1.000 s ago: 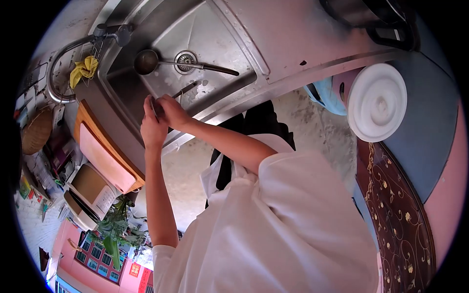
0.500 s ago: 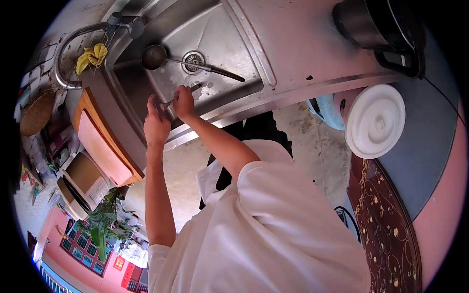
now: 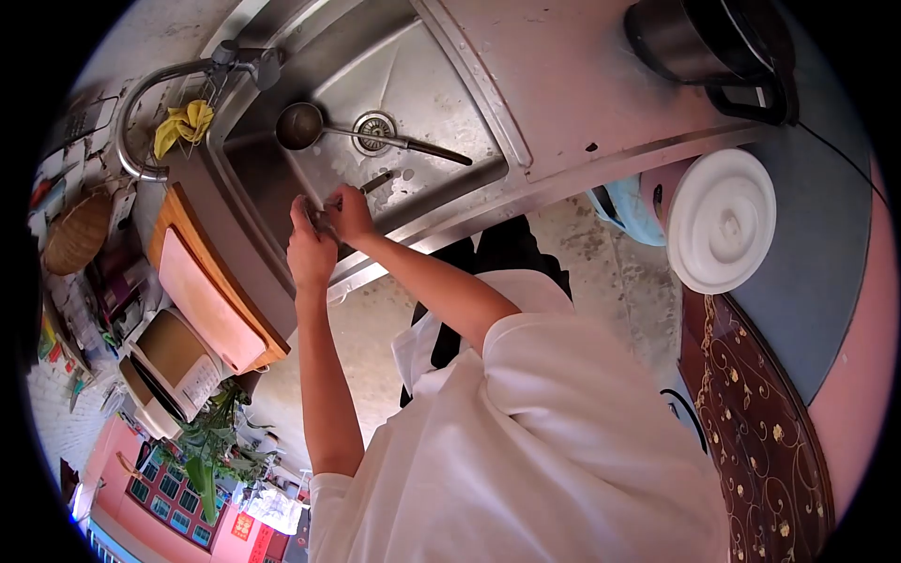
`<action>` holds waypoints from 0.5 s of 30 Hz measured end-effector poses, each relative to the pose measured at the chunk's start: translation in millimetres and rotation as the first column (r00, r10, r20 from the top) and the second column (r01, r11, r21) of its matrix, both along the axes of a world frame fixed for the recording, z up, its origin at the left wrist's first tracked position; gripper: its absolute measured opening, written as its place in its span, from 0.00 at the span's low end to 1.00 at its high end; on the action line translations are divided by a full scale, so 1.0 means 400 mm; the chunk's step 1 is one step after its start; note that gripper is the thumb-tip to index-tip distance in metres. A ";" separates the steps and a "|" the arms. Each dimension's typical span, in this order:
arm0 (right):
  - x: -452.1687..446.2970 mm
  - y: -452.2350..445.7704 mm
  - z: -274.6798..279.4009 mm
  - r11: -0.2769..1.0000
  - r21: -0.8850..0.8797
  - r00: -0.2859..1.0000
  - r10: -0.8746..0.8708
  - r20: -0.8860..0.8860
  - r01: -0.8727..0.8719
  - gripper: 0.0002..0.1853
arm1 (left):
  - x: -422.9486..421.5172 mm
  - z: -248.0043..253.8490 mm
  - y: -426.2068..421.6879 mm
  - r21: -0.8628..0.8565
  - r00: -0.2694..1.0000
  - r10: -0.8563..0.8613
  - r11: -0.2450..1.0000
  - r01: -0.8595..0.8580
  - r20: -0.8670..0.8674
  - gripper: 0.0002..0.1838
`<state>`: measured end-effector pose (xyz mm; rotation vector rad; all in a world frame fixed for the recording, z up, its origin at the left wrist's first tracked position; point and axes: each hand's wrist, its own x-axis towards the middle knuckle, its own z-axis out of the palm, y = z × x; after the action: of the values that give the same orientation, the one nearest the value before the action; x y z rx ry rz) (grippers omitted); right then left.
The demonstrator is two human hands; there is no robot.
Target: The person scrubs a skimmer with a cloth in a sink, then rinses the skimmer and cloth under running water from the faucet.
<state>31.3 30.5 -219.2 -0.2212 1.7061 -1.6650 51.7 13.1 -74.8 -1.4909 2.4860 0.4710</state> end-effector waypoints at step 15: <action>-0.354 0.063 0.135 0.471 0.102 0.441 0.869 -0.225 -0.876 0.21 | 0.043 0.177 -0.068 -0.234 0.964 -0.258 0.943 0.238 -0.059 0.26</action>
<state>-110.3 55.7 -165.4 -1.1776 1.3071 -0.8507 69.1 -14.1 -3.8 -1.2225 2.8288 0.2205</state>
